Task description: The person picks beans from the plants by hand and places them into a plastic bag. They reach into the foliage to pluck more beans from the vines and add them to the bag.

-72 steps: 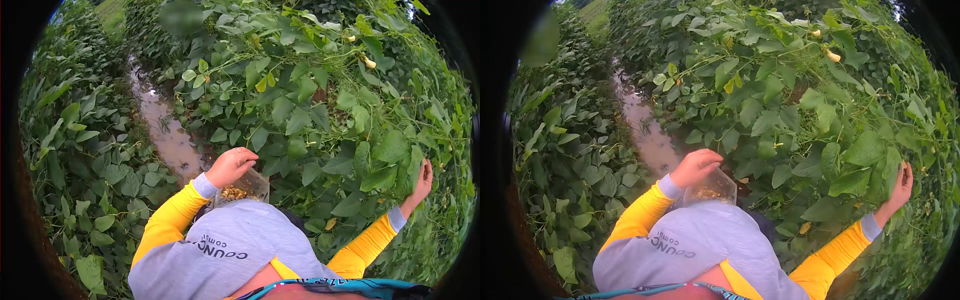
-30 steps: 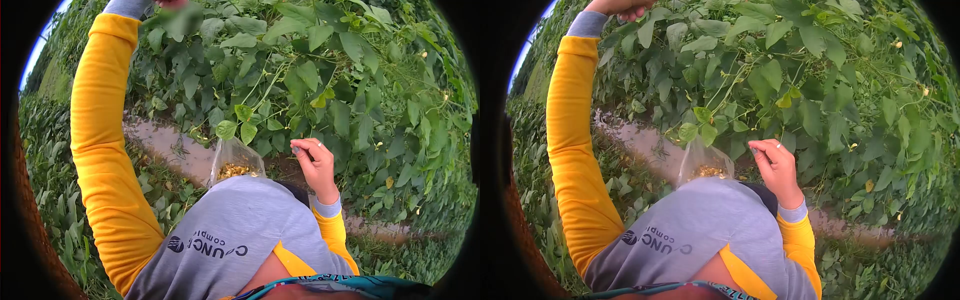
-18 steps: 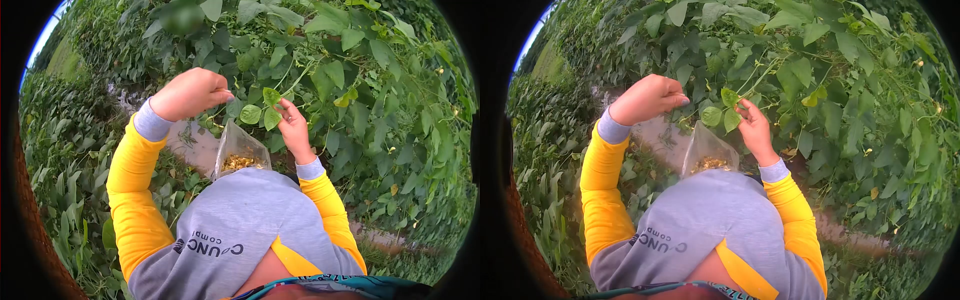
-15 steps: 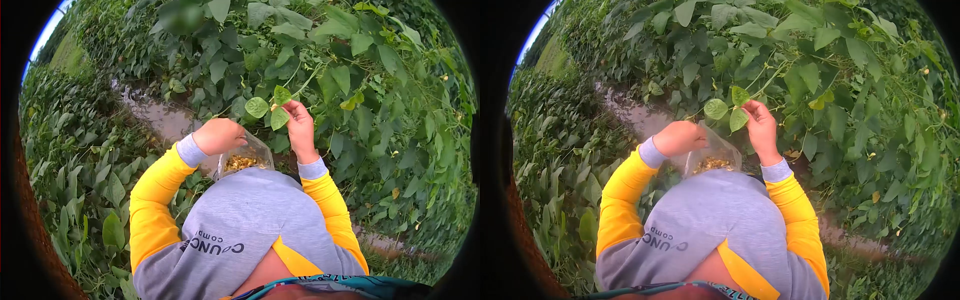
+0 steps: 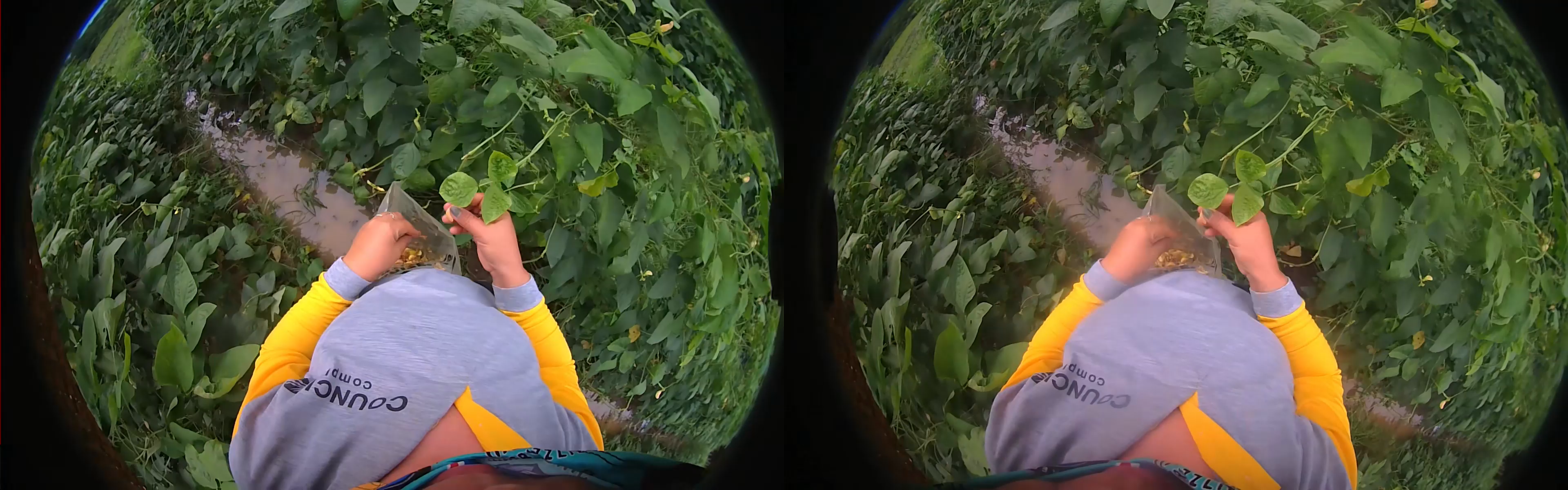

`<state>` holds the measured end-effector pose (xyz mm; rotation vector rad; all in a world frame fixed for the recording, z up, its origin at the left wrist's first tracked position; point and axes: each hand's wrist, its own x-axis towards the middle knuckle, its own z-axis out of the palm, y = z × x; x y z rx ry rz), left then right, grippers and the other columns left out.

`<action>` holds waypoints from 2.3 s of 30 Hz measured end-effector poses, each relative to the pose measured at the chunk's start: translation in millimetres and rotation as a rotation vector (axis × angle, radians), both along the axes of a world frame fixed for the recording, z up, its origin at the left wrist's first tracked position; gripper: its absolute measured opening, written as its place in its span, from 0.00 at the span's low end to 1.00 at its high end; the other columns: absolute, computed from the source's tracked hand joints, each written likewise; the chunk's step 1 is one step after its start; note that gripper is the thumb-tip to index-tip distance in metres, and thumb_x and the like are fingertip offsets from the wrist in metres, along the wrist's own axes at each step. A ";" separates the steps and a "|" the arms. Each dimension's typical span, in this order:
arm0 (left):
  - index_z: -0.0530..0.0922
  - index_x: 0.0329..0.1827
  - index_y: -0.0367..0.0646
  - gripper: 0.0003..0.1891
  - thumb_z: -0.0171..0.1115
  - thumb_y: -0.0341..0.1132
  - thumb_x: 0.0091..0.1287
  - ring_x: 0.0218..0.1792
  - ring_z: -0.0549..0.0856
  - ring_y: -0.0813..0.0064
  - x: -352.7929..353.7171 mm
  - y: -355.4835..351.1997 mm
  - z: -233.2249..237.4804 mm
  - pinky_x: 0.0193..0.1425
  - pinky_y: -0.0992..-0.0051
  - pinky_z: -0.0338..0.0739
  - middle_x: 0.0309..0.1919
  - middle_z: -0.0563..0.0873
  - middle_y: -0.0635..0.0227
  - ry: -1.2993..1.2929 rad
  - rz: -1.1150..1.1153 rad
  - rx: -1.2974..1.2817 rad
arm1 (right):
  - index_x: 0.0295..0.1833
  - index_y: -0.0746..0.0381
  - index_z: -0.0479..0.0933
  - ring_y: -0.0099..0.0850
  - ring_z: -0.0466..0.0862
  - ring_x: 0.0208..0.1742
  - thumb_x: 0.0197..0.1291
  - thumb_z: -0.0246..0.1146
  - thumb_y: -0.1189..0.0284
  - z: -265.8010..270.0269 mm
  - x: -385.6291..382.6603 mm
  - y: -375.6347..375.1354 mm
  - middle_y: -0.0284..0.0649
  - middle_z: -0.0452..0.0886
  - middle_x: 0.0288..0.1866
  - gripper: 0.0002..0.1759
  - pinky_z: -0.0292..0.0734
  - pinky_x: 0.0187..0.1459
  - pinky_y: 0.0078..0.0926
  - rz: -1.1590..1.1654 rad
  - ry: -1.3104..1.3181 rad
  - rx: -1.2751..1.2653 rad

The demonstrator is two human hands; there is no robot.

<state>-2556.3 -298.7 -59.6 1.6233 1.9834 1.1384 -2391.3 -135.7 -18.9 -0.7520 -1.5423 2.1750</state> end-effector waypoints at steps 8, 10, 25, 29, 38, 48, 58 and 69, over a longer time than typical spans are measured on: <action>0.84 0.59 0.42 0.13 0.66 0.28 0.73 0.46 0.85 0.79 -67.6 4.5 -96.0 0.48 0.76 0.80 0.46 0.88 0.68 -0.789 0.548 0.091 | 0.50 0.65 0.87 0.42 0.88 0.51 0.65 0.67 0.77 11.1 8.1 -23.3 0.44 0.87 0.54 0.10 0.83 0.51 0.34 0.204 -0.201 0.849; 0.78 0.71 0.44 0.22 0.64 0.25 0.73 0.46 0.84 0.78 -90.9 13.1 -142.4 0.49 0.76 0.82 0.52 0.87 0.64 -0.975 0.690 0.186 | 0.50 0.65 0.87 0.41 0.88 0.49 0.65 0.67 0.78 15.3 10.2 -23.4 0.44 0.88 0.53 0.10 0.83 0.49 0.33 0.162 -0.218 0.788; 0.84 0.61 0.40 0.17 0.69 0.27 0.70 0.30 0.82 0.81 -127.4 75.1 -205.9 0.32 0.77 0.77 0.36 0.87 0.70 -0.950 0.892 0.056 | 0.53 0.64 0.86 0.38 0.87 0.45 0.67 0.66 0.77 11.7 25.1 -22.7 0.43 0.88 0.51 0.11 0.82 0.48 0.32 0.153 -0.275 0.741; 0.82 0.62 0.37 0.16 0.66 0.26 0.72 0.34 0.85 0.80 -141.2 71.2 -224.1 0.36 0.79 0.79 0.38 0.88 0.68 -0.869 0.806 0.095 | 0.55 0.62 0.87 0.31 0.86 0.46 0.68 0.67 0.76 9.5 17.5 -25.7 0.40 0.88 0.53 0.12 0.81 0.47 0.27 0.205 -0.261 0.774; 0.78 0.68 0.33 0.21 0.65 0.26 0.73 0.39 0.90 0.75 -156.3 48.4 -196.9 0.45 0.77 0.84 0.41 0.90 0.63 -0.672 0.714 0.027 | 0.54 0.62 0.86 0.41 0.87 0.45 0.68 0.65 0.75 16.7 -6.9 -35.6 0.41 0.87 0.50 0.11 0.83 0.46 0.34 0.284 -0.175 0.839; 0.85 0.52 0.34 0.08 0.64 0.27 0.75 0.49 0.90 0.72 -66.1 -67.6 13.2 0.55 0.76 0.82 0.46 0.91 0.67 -0.853 0.390 0.114 | 0.64 0.63 0.81 0.31 0.85 0.54 0.71 0.65 0.74 -15.1 -51.0 -10.2 0.40 0.83 0.57 0.18 0.81 0.53 0.28 0.283 -0.231 0.672; 0.89 0.53 0.43 0.12 0.69 0.33 0.68 0.68 0.79 0.47 -31.2 -129.3 2.3 0.70 0.56 0.75 0.65 0.83 0.49 -0.064 0.385 -0.318 | 0.68 0.68 0.77 0.46 0.82 0.60 0.63 0.72 0.65 -180.1 -199.3 124.1 0.54 0.79 0.64 0.30 0.79 0.61 0.40 -0.157 -0.496 0.958; 0.87 0.55 0.41 0.14 0.71 0.29 0.67 0.61 0.84 0.54 -97.8 -141.0 -4.3 0.63 0.61 0.79 0.63 0.86 0.55 -0.247 0.519 -0.321 | 0.53 0.61 0.85 0.18 0.78 0.32 0.67 0.72 0.65 -171.8 -238.0 175.2 0.29 0.87 0.39 0.14 0.71 0.33 0.19 0.013 -0.352 0.118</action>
